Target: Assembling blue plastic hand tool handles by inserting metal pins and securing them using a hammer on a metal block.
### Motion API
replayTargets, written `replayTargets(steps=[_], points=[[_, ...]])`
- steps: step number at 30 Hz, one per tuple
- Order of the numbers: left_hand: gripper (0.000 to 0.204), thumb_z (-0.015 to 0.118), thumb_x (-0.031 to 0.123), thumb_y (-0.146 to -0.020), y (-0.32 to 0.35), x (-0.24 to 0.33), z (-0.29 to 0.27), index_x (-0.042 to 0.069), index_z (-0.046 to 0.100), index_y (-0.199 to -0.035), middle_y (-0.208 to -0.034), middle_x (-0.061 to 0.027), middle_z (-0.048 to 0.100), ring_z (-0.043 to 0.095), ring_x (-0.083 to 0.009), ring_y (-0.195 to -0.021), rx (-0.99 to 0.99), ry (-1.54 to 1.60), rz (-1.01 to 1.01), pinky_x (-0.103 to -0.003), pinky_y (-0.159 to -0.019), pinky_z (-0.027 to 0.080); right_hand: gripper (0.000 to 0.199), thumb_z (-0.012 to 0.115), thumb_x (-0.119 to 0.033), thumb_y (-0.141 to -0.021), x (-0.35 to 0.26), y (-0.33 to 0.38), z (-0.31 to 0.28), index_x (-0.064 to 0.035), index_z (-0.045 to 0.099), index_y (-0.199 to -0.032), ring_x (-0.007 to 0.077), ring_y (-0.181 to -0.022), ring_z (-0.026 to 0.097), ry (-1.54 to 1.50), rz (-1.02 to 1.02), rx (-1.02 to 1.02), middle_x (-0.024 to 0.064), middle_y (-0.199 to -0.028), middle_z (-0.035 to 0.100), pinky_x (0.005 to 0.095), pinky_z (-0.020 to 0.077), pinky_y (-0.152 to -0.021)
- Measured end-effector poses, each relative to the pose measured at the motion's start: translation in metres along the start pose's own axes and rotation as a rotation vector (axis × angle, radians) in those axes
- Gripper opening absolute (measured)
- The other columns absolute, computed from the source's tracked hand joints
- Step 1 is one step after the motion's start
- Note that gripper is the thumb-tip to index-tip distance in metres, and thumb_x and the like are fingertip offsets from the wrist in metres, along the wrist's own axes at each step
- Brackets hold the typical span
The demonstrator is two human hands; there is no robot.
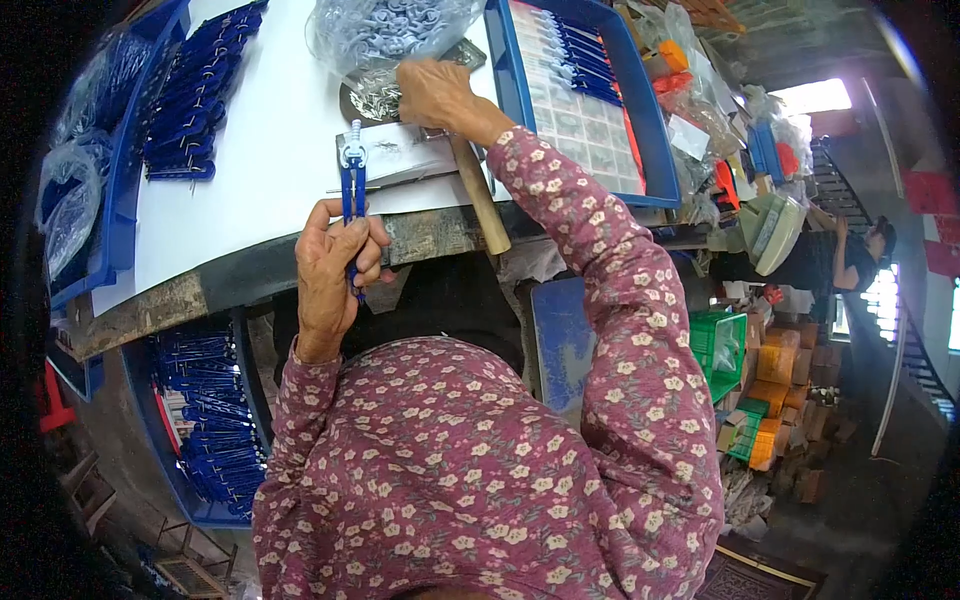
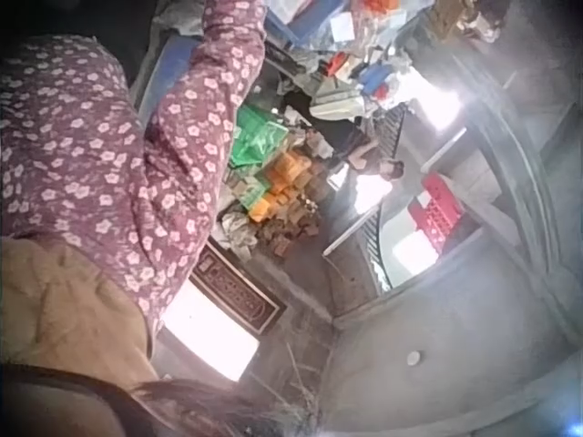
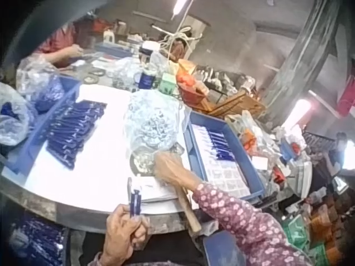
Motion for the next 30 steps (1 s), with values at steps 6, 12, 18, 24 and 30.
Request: replayTargets(steps=[6, 12, 18, 24, 30], points=[[0.011, 0.048, 0.009, -0.088, -0.001, -0.001, -0.005, 0.002, 0.041, -0.094, -0.073, -0.0094, 0.055, 0.039, -0.0028, -0.046, 0.008, 0.026, 0.004, -0.017, -0.038, 0.042, 0.015, 0.059, -0.009, -0.060, -0.014, -0.009, 0.007, 0.0051, 0.058, -0.066, 0.0386, -0.062, 0.061, 0.105, -0.046, -0.037, 0.0243, -0.064, 0.058, 0.0430, 0.0479, -0.054], [0.011, 0.048, 0.009, -0.088, -0.001, 0.001, -0.004, 0.001, 0.041, -0.094, -0.073, -0.0092, 0.055, 0.039, -0.0027, -0.046, 0.001, 0.030, 0.002, -0.016, -0.038, 0.041, 0.019, 0.058, -0.011, -0.063, -0.005, -0.011, 0.015, 0.0060, 0.058, -0.070, 0.0395, -0.068, 0.060, 0.050, -0.051, -0.073, 0.0260, -0.071, 0.059, 0.0448, 0.0472, -0.061], [0.012, 0.047, 0.008, -0.089, -0.001, 0.003, -0.002, 0.002, 0.038, -0.094, -0.073, -0.0081, 0.053, 0.039, -0.0024, -0.051, -0.004, 0.035, -0.005, -0.015, -0.039, 0.031, 0.023, 0.054, -0.015, -0.067, 0.007, -0.011, 0.016, 0.0075, 0.057, -0.074, 0.0352, -0.068, 0.059, -0.090, -0.120, -0.007, 0.0240, -0.074, 0.059, 0.0416, 0.0461, -0.062], [0.011, 0.046, 0.007, -0.089, -0.002, 0.005, 0.002, 0.002, 0.038, -0.094, -0.073, -0.0088, 0.053, 0.039, -0.0025, -0.052, -0.029, 0.056, -0.008, -0.015, -0.039, 0.031, 0.021, 0.056, -0.017, -0.076, 0.024, 0.003, 0.003, 0.0045, 0.059, -0.078, 0.0148, -0.057, 0.054, -0.886, 0.127, -0.130, 0.0111, -0.068, 0.059, 0.0267, 0.0445, -0.051], [0.011, 0.046, 0.006, -0.089, -0.001, 0.004, 0.006, 0.001, 0.039, -0.095, -0.075, -0.0097, 0.053, 0.039, -0.0031, -0.052, -0.030, 0.066, -0.022, -0.016, -0.039, 0.031, 0.012, 0.056, -0.010, -0.083, 0.011, 0.023, -0.004, 0.0018, 0.058, -0.083, 0.0046, -0.057, 0.050, -1.375, 0.200, -0.209, 0.0064, -0.074, 0.059, 0.0166, 0.0424, -0.050]])
Point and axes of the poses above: each hand's wrist, its own y-axis away from the middle knuckle, its own z-axis out of the palm, x = y × z, the point moved 10 cm from there along -y, towards the middle knuckle
